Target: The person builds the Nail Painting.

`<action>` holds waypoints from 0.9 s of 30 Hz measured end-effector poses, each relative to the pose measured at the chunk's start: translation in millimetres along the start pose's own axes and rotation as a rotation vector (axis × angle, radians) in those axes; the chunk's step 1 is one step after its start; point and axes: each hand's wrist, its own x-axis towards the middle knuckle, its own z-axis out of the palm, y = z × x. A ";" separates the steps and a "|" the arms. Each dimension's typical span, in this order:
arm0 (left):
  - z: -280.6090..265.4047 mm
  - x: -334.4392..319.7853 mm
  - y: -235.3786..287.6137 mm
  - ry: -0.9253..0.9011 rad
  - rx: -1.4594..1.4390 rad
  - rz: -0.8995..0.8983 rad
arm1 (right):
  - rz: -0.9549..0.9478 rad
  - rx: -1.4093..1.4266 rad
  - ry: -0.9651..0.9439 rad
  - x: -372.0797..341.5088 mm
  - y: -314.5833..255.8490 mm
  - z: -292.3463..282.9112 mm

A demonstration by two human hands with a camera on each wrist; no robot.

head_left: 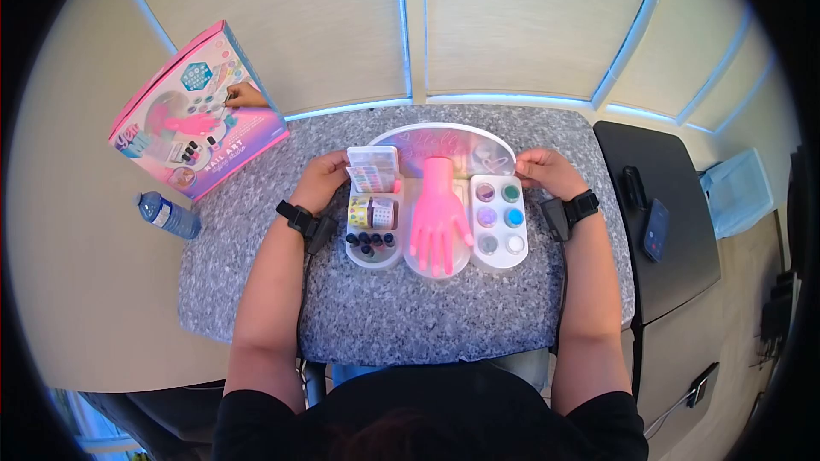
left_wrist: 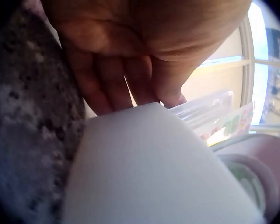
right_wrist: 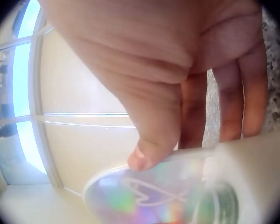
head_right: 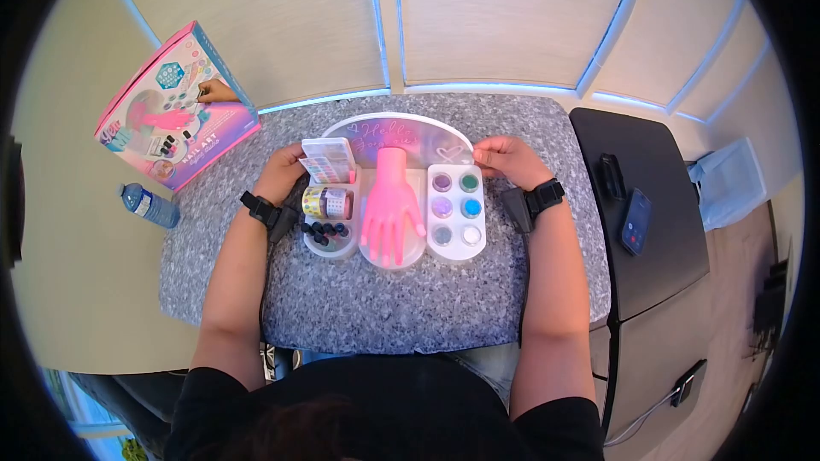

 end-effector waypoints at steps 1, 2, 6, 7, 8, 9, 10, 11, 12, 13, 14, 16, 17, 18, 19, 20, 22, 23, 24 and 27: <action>0.2 -1.6 4.0 -0.003 0.056 0.010 | 0.000 0.000 -0.003 0.1 -0.6 0.5; 0.3 -3.0 8.1 -0.002 0.056 0.008 | 0.002 -0.004 -0.001 -0.2 -0.9 1.2; -6.3 -3.0 9.2 -0.039 0.189 0.027 | 0.011 -0.092 0.101 -3.1 -4.2 7.9; -6.3 -6.6 11.9 -0.049 0.252 0.046 | 0.014 -0.093 0.093 -4.1 -3.8 6.7; -1.8 -14.6 12.3 -0.041 0.251 0.036 | -0.014 -0.174 0.118 -6.5 -2.9 4.4; 4.4 -19.8 13.0 0.052 0.191 0.004 | -0.050 -0.255 0.144 -6.3 -3.8 2.0; 7.2 -22.4 17.8 0.144 0.135 -0.020 | -0.057 -0.254 0.139 -8.9 -10.5 2.4; 4.8 -25.5 17.9 0.110 0.024 0.040 | 0.012 -0.215 0.218 -18.8 -18.5 4.5; 0.2 -30.3 18.2 0.109 0.028 0.040 | 0.083 -0.176 0.298 -28.0 -23.5 5.4; -2.6 -36.3 29.7 0.183 -0.021 -0.107 | 0.098 -0.235 0.272 -33.4 -24.3 1.0; -4.4 -42.4 41.6 0.256 -0.072 -0.255 | 0.097 -0.234 0.273 -41.8 -32.1 4.8; -6.9 -54.1 69.5 0.202 -0.044 -0.356 | 0.320 -0.289 0.171 -60.5 -44.9 11.9; -7.4 -59.5 78.1 0.151 -0.014 -0.455 | 0.331 -0.238 0.109 -64.7 -43.2 12.5; -5.3 -64.3 80.4 0.155 -0.012 -0.455 | 0.328 -0.237 0.106 -68.1 -42.3 15.3; -1.7 -68.4 81.9 0.133 -0.023 -0.457 | 0.313 -0.214 0.072 -73.2 -46.8 22.2; 1.1 -71.8 82.5 0.109 -0.033 -0.460 | 0.298 -0.189 0.040 -77.0 -48.9 26.7; 4.2 -76.8 82.4 0.115 -0.049 -0.431 | 0.295 -0.170 0.044 -80.1 -46.0 25.2; 5.5 -77.4 82.2 0.122 -0.068 -0.403 | 0.280 -0.162 0.032 -80.7 -43.8 23.6; 6.8 -76.8 81.5 0.122 -0.067 -0.402 | 0.265 -0.155 0.019 -81.2 -41.5 21.9; 5.5 -78.4 79.8 0.163 -0.130 -0.373 | 0.222 -0.119 0.009 -75.0 -33.8 21.5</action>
